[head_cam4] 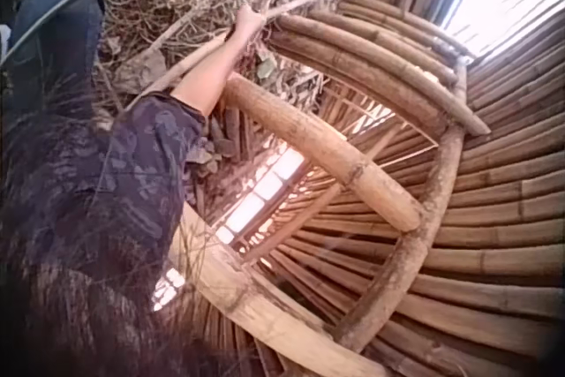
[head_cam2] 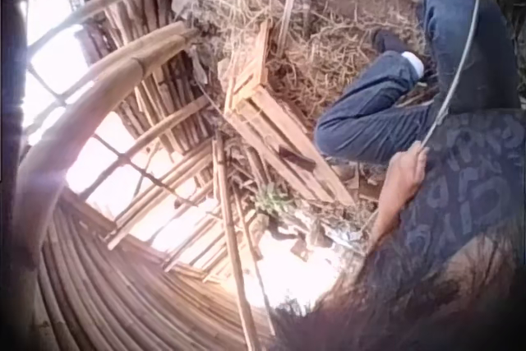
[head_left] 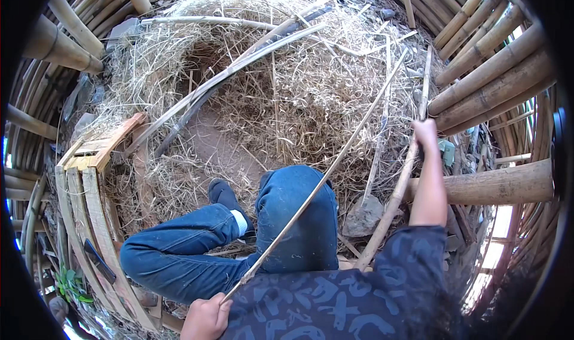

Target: The person holds a long bamboo strip and uses a machete to shave the surface of the wood while sitting in a circular bamboo structure.

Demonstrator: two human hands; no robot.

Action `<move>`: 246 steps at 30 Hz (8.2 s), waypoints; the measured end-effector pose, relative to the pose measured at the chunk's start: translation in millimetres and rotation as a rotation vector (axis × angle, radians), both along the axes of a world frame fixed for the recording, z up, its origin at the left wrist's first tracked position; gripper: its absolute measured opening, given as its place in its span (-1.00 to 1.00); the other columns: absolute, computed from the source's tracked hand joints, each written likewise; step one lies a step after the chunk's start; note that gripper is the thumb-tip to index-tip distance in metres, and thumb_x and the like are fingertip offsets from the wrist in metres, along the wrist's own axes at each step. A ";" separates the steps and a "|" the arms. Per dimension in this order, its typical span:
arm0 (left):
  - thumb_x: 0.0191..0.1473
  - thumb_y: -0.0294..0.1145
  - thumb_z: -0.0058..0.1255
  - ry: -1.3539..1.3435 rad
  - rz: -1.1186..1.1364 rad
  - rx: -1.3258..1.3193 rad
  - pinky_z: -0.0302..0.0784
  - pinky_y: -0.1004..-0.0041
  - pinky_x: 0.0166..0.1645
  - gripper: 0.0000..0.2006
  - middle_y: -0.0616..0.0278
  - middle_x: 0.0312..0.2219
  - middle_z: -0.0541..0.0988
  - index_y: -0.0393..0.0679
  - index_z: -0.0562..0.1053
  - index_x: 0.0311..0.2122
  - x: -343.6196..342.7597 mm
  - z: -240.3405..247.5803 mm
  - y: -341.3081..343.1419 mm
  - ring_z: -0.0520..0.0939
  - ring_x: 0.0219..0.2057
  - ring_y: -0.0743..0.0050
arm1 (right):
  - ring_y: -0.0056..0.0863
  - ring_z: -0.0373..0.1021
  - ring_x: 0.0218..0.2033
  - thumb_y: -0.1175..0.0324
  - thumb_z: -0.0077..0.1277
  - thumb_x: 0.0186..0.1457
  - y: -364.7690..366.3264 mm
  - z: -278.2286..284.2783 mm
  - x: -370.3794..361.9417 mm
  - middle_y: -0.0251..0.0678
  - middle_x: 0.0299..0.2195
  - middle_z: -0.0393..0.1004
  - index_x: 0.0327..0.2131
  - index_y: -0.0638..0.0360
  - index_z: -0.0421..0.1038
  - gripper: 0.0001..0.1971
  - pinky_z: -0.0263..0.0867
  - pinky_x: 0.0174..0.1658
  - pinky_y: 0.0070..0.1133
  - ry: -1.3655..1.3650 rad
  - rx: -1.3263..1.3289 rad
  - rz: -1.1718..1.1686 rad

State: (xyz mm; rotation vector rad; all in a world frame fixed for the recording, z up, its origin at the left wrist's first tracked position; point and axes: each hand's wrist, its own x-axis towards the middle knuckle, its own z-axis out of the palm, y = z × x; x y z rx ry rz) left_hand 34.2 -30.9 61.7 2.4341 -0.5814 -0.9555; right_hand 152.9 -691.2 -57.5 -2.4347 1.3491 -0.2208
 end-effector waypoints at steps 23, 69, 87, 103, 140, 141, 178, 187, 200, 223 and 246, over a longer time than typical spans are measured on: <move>0.12 -0.52 -0.08 0.506 -0.036 -0.044 0.37 0.26 -0.35 -0.91 0.04 -0.46 0.48 -0.29 0.42 -0.29 39.7 -22.9 -11.4 0.48 -0.44 0.11 | -0.25 0.46 -0.63 0.29 0.14 -0.23 239.7 81.1 -58.3 -0.23 -0.72 0.42 -0.57 0.14 0.44 -0.84 0.35 -0.52 -0.43 -0.279 0.078 0.736; 0.26 -0.12 -0.16 0.518 -0.064 -0.103 0.36 0.47 -0.35 -0.72 0.33 -0.48 0.46 -0.10 0.43 -0.17 27.1 -33.5 14.4 0.46 -0.45 0.53 | -0.61 0.26 -0.81 0.41 0.04 -0.03 112.3 -54.2 -54.1 -0.41 -0.76 0.32 -0.60 0.25 0.35 -0.83 0.16 -0.71 -0.60 -0.602 0.629 -0.120; 0.25 -0.14 -0.12 0.787 0.449 -0.080 0.23 0.65 -0.49 -0.79 0.48 -0.49 0.42 0.01 0.43 -0.16 7.8 -21.1 13.5 0.36 -0.54 0.79 | -0.24 0.52 -0.50 0.26 0.11 -0.19 248.4 96.9 -37.7 -0.16 -0.57 0.51 -0.54 0.17 0.47 -0.81 0.44 -0.34 -0.38 0.176 -0.125 0.897; 0.31 -0.18 -0.28 0.923 0.321 -0.306 0.21 0.56 -0.51 -0.57 0.46 -0.68 0.28 -0.21 0.29 -0.57 32.0 -53.0 35.5 0.25 -0.62 0.70 | -0.16 0.49 -0.49 0.24 0.14 -0.17 225.7 101.3 -24.7 -0.11 -0.58 0.49 -0.50 0.21 0.50 -0.78 0.41 -0.29 -0.33 0.042 0.065 0.674; 0.27 -0.27 -0.22 0.508 0.214 -0.283 0.23 0.52 -0.54 -0.62 0.44 -0.68 0.31 -0.25 0.33 -0.57 1.4 -61.1 48.0 0.27 -0.62 0.70 | -0.01 0.47 -0.19 0.24 0.01 -0.10 37.1 55.7 42.5 0.14 -0.27 0.51 -0.26 0.34 0.50 -0.63 0.37 -0.08 -0.28 0.147 -0.197 0.070; 0.29 -0.24 -0.23 0.641 0.340 -0.244 0.22 0.54 -0.56 -0.61 0.48 -0.67 0.30 -0.21 0.31 -0.57 -3.6 -61.3 52.0 0.26 -0.63 0.72 | 0.02 0.46 -0.18 0.25 0.01 -0.11 18.4 49.8 36.9 0.18 -0.27 0.50 -0.24 0.39 0.49 -0.60 0.36 -0.08 -0.27 0.130 -0.209 0.015; 0.22 -0.10 -0.23 -0.093 0.196 0.178 0.37 0.15 -0.39 -0.65 -0.13 -0.47 0.49 -0.17 0.45 -0.18 -10.5 -52.6 8.1 0.52 -0.45 -0.11 | -0.22 0.48 -0.54 0.23 0.23 -0.34 260.4 88.9 -78.3 -0.21 -0.64 0.46 -0.59 0.15 0.38 -0.73 0.38 -0.43 -0.38 -0.215 -0.008 0.917; 0.09 0.26 -0.16 -0.579 0.361 0.007 0.11 0.17 -0.61 -0.33 0.01 -0.80 0.19 -0.20 0.15 -0.71 -11.6 -90.5 0.0 0.32 -0.73 -0.08 | -0.22 0.48 -0.56 0.23 0.22 -0.30 266.0 92.8 -74.8 -0.17 -0.67 0.45 -0.58 0.17 0.40 -0.74 0.39 -0.44 -0.39 -0.084 -0.026 0.844; 0.07 0.27 -0.12 -0.674 0.352 -0.037 0.07 0.20 -0.66 -0.33 0.07 -0.84 0.14 -0.13 0.09 -0.75 -22.5 -103.9 4.4 0.28 -0.79 -0.03 | -0.20 0.48 -0.55 0.30 0.24 -0.37 252.6 84.0 -64.5 -0.18 -0.64 0.47 -0.61 0.15 0.37 -0.75 0.38 -0.43 -0.37 -0.098 -0.181 0.747; 0.10 0.30 -0.20 -0.561 0.474 0.040 0.06 0.24 -0.66 -0.30 0.07 -0.84 0.15 -0.19 0.14 -0.75 -8.8 -75.1 17.2 0.26 -0.80 0.01 | -0.04 0.44 -0.51 0.27 0.04 -0.13 79.5 34.4 -52.9 0.00 -0.60 0.48 -0.57 0.31 0.47 -0.76 0.34 -0.35 -0.29 -0.180 -0.010 0.049; 0.12 0.12 -0.13 -0.351 0.396 0.026 0.16 0.20 -0.60 -0.40 -0.01 -0.80 0.23 -0.22 0.20 -0.71 -28.8 -37.4 2.1 0.36 -0.72 -0.09 | -0.13 0.45 -0.55 0.24 0.18 -0.31 258.7 69.6 -74.0 -0.12 -0.65 0.46 -0.53 0.15 0.50 -0.77 0.36 -0.42 -0.35 -0.239 0.105 0.760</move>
